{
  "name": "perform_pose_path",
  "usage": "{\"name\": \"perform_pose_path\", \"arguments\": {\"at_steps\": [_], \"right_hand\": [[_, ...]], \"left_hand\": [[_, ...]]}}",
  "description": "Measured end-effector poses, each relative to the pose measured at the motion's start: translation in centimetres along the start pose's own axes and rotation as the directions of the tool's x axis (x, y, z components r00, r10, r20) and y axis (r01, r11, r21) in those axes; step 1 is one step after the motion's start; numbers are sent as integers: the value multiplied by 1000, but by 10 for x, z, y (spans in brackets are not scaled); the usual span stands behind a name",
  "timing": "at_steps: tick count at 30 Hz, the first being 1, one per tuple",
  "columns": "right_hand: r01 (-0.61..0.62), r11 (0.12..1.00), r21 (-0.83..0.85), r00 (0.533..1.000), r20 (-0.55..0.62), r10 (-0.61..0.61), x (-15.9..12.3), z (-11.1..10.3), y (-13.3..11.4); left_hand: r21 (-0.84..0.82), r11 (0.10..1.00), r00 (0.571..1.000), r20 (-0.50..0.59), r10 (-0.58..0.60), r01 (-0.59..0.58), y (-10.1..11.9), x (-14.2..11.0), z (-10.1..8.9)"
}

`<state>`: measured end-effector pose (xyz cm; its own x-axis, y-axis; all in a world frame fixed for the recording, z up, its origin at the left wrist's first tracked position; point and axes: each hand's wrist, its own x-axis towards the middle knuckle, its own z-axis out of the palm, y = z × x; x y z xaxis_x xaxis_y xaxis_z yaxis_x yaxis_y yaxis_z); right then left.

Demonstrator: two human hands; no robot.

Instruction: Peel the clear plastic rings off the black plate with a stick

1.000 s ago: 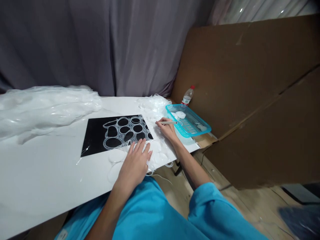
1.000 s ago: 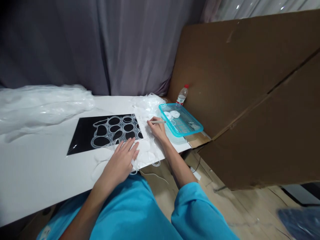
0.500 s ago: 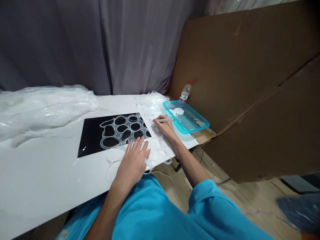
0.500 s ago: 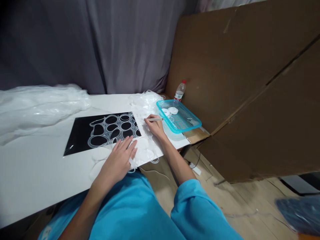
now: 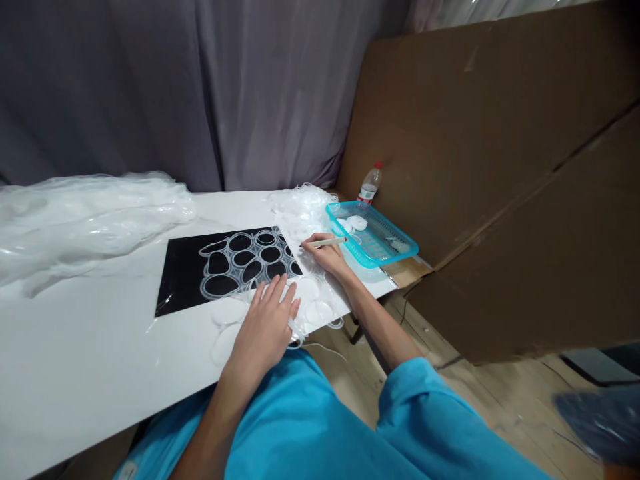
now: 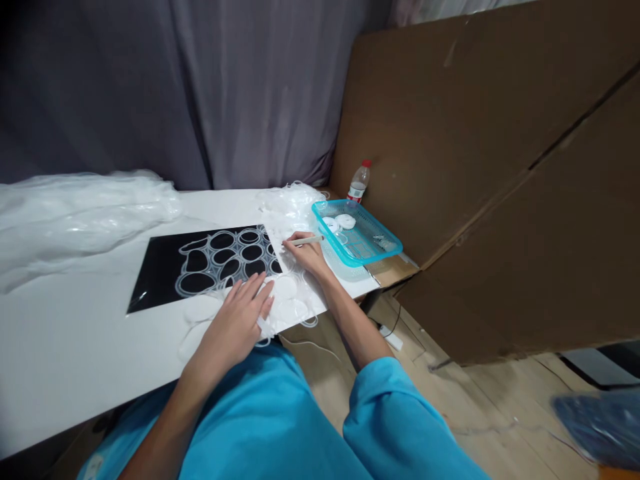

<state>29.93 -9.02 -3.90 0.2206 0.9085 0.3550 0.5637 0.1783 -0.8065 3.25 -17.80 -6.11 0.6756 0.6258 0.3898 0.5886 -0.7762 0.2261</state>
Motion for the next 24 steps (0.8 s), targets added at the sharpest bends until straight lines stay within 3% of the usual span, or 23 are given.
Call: {"name": "perform_pose_path", "arguments": {"at_steps": [8, 14, 24], "right_hand": [[36, 979, 202, 999, -29, -31, 2, -5, -7], [68, 903, 424, 997, -59, -47, 6, -5, -9], [4, 845, 535, 1000, -22, 9, 3, -4, -11]], "left_hand": [[6, 1000, 1000, 3, 4, -4, 1, 0, -2], [8, 1000, 1000, 4, 6, -6, 2, 0, -3], [29, 999, 999, 31, -13, 12, 4, 1, -5]]}}
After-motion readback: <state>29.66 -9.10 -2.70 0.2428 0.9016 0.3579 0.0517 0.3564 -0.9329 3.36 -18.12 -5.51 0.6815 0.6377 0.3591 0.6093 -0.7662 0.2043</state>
